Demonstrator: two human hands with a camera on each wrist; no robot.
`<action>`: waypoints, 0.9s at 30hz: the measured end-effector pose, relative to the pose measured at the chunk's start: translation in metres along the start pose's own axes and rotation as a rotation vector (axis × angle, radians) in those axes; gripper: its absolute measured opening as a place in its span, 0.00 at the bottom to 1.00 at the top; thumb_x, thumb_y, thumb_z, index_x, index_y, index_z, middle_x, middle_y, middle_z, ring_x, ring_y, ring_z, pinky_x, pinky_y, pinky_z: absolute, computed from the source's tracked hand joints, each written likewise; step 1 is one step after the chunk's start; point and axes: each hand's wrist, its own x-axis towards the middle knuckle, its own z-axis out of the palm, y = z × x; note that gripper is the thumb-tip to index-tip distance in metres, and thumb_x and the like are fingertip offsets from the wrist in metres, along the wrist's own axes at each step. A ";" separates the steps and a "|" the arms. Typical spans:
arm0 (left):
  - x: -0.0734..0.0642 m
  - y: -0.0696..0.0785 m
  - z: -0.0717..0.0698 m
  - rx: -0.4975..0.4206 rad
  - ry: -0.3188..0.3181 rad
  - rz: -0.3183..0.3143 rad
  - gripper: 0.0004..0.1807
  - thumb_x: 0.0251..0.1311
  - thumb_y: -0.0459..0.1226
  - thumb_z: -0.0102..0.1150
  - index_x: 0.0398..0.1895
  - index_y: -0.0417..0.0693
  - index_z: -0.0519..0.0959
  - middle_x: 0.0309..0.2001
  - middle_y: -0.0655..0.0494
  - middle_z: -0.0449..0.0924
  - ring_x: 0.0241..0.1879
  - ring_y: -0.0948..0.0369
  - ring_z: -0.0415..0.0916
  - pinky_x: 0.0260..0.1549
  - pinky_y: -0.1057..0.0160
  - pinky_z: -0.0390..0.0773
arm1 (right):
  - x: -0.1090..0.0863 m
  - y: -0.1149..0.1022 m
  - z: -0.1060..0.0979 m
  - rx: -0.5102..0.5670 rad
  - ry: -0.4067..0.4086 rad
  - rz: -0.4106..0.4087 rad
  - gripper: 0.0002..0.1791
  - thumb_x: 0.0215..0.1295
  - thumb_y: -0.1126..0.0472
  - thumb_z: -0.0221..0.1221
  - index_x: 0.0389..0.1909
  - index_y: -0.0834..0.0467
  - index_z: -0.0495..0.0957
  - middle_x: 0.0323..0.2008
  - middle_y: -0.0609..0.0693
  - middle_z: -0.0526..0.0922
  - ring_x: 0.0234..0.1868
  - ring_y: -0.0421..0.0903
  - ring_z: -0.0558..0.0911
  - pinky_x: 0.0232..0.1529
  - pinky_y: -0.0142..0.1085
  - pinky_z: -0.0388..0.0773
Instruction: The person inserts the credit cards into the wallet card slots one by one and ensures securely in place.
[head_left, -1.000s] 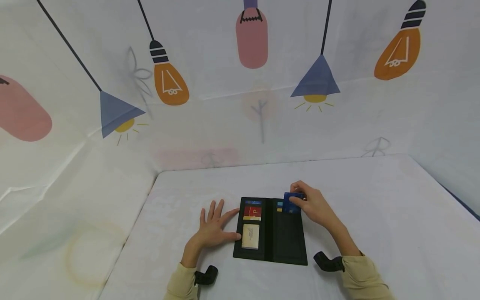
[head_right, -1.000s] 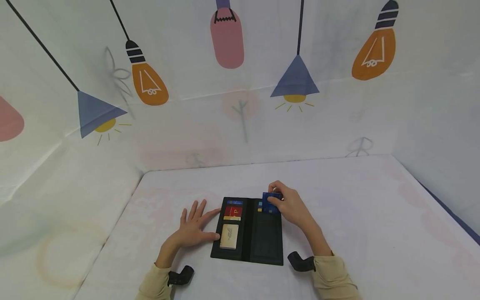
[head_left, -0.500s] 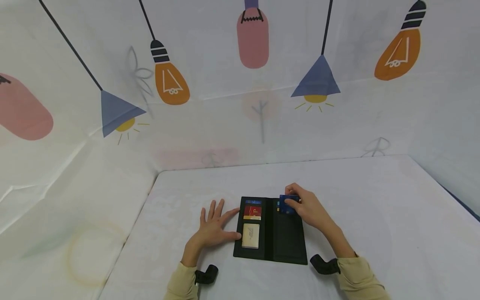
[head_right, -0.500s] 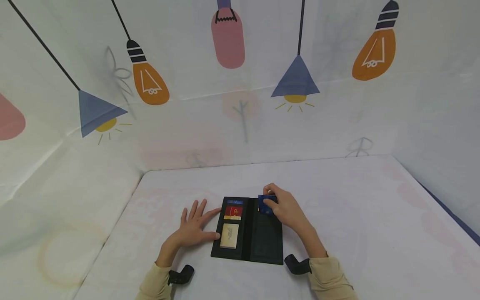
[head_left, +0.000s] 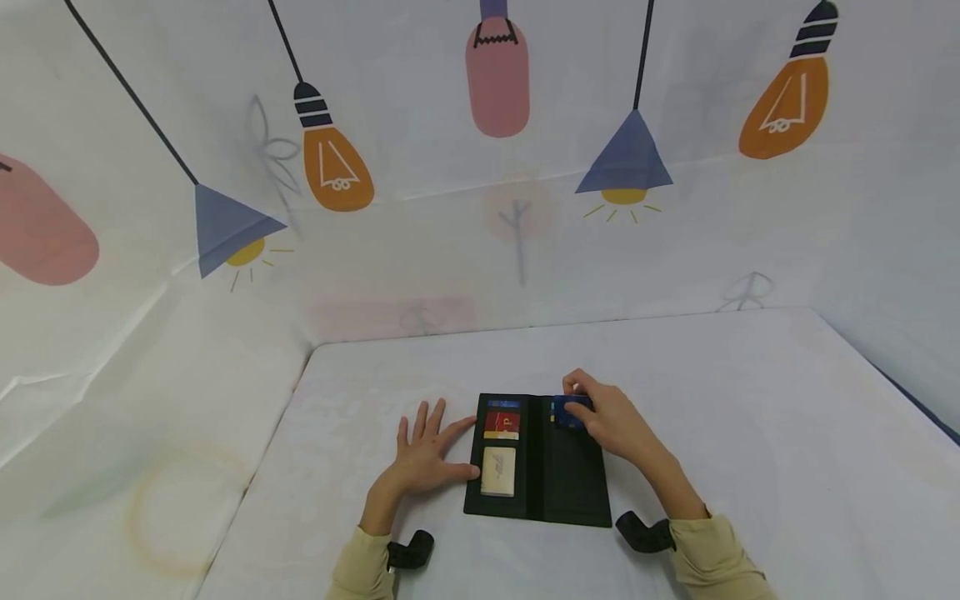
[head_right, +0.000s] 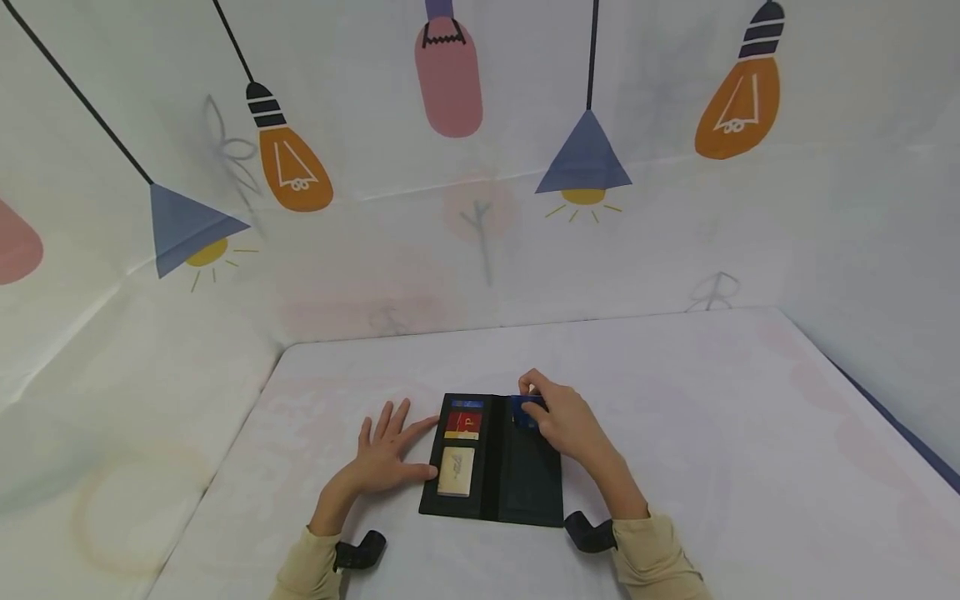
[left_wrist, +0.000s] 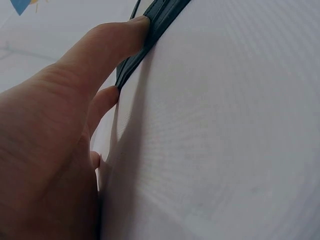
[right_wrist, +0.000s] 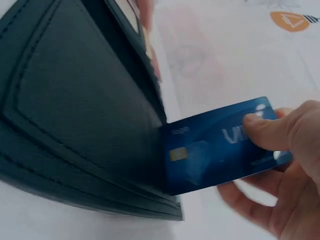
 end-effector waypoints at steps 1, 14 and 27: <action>0.000 0.000 0.000 0.002 0.000 0.000 0.43 0.53 0.61 0.66 0.73 0.65 0.65 0.79 0.41 0.39 0.77 0.40 0.27 0.68 0.32 0.26 | 0.000 -0.001 -0.001 -0.001 -0.018 0.000 0.12 0.67 0.67 0.60 0.42 0.51 0.68 0.43 0.58 0.85 0.36 0.48 0.78 0.38 0.43 0.75; -0.001 0.000 0.000 -0.008 0.002 0.008 0.43 0.53 0.61 0.66 0.73 0.65 0.65 0.79 0.41 0.39 0.77 0.40 0.26 0.68 0.32 0.25 | 0.003 0.004 0.003 -0.030 0.021 0.067 0.11 0.70 0.65 0.58 0.48 0.55 0.69 0.40 0.56 0.81 0.34 0.48 0.76 0.35 0.42 0.76; 0.000 0.000 -0.002 -0.015 0.005 0.011 0.43 0.53 0.61 0.66 0.73 0.64 0.66 0.79 0.40 0.39 0.77 0.39 0.27 0.68 0.31 0.26 | 0.003 0.009 0.008 -0.120 0.100 0.093 0.24 0.61 0.66 0.66 0.58 0.58 0.73 0.58 0.63 0.70 0.60 0.61 0.68 0.58 0.60 0.74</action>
